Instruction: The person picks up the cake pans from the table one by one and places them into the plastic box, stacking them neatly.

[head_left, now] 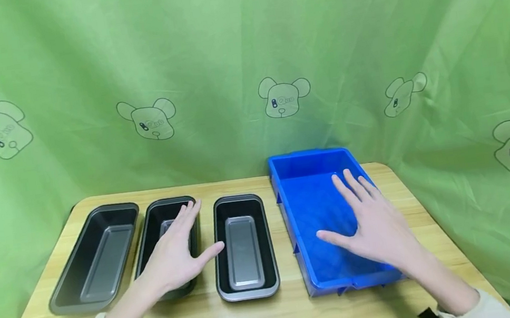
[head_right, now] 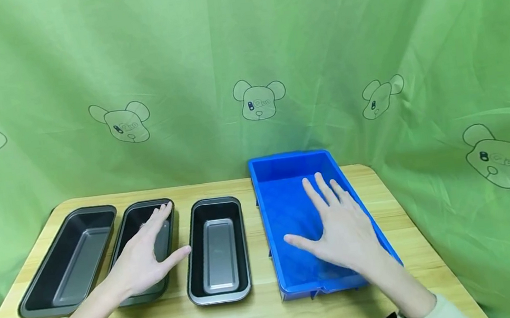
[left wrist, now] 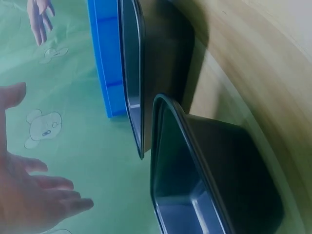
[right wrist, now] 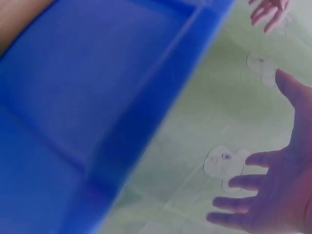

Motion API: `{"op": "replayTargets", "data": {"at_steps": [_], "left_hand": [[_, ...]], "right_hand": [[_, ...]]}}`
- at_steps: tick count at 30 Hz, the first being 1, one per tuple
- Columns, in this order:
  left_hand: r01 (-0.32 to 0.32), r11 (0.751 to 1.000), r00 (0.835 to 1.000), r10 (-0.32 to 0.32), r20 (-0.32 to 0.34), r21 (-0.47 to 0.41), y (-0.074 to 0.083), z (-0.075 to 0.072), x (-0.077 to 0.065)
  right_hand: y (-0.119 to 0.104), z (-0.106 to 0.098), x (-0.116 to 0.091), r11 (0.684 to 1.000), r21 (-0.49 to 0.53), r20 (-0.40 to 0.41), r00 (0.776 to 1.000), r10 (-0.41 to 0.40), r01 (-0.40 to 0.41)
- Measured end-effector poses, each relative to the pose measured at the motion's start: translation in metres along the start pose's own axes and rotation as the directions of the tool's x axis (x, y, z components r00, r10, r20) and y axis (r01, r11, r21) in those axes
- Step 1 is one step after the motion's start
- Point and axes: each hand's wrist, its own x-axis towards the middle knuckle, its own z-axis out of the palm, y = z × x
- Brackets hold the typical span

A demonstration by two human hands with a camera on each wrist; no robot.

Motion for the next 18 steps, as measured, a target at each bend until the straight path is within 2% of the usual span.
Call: {"op": "replayTargets", "data": {"at_steps": [7,11,14,18], "left_hand": [[0.01,0.99,0.999,-0.014,-0.029,-0.143,-0.009,-0.001,0.005],[0.011,0.968,0.999,-0.022,-0.04,-0.249,-0.016,0.0,0.01],[0.043,0.94,0.999,-0.046,0.0,-0.339,-0.021,0.001,0.014],[0.141,0.888,0.989,-0.108,0.098,-0.439,-0.026,0.002,0.018]], "right_hand": [[0.025,-0.017,0.006,0.977,0.2,0.069,0.996,0.06,-0.073],[0.04,-0.027,0.009,0.959,0.259,0.123,0.989,0.083,-0.113],[0.052,-0.033,0.012,0.941,0.308,0.162,0.982,0.094,-0.141],[0.072,-0.039,0.014,0.916,0.366,0.221,0.972,0.083,-0.162]]}}
